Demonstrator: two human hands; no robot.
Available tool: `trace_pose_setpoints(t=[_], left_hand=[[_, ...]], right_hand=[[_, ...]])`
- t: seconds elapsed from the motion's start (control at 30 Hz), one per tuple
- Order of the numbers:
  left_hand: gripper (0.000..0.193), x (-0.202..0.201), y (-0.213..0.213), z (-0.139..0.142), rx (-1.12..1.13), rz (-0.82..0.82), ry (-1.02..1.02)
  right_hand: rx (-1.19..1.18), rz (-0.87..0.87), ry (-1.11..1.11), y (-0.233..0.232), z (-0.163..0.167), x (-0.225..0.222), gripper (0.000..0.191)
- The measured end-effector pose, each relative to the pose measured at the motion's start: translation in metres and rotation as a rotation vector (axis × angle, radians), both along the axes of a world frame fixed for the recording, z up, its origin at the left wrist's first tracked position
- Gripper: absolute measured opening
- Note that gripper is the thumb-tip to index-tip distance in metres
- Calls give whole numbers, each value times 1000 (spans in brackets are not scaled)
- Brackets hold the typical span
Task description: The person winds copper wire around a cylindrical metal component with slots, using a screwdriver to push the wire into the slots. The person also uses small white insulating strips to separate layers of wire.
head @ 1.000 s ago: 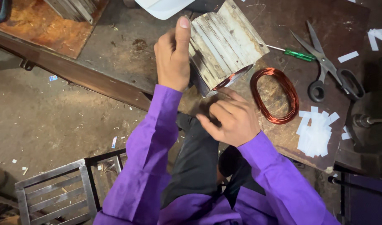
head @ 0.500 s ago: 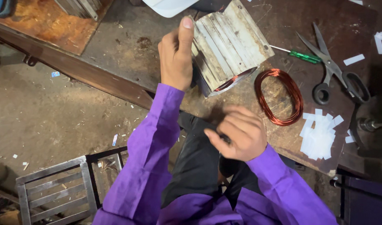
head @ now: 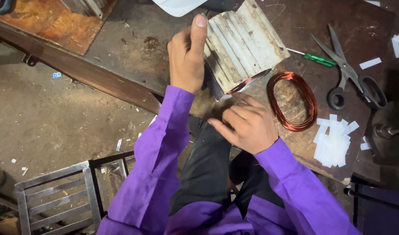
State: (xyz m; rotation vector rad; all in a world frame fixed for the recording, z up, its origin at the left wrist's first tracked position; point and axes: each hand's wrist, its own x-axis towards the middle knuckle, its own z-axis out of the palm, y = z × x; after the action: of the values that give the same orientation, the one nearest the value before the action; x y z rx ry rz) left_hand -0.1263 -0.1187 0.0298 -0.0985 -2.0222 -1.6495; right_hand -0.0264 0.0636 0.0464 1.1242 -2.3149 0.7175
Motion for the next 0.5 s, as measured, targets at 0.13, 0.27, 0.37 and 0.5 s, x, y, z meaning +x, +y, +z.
trace_pose_setpoints(t=[0.13, 0.27, 0.37, 0.5], left_hand=[[72, 1, 0, 1, 18, -9, -14], [72, 2, 0, 2, 31, -6, -31], [73, 2, 0, 3, 23, -9, -15], [73, 2, 0, 2, 17, -8, -18]], right_hand=[[7, 25, 103, 3, 3, 5, 35], [-13, 24, 50, 2, 2, 9, 35], [-35, 6, 33, 1, 0, 7, 35], [-66, 48, -27, -1, -3, 4, 36]])
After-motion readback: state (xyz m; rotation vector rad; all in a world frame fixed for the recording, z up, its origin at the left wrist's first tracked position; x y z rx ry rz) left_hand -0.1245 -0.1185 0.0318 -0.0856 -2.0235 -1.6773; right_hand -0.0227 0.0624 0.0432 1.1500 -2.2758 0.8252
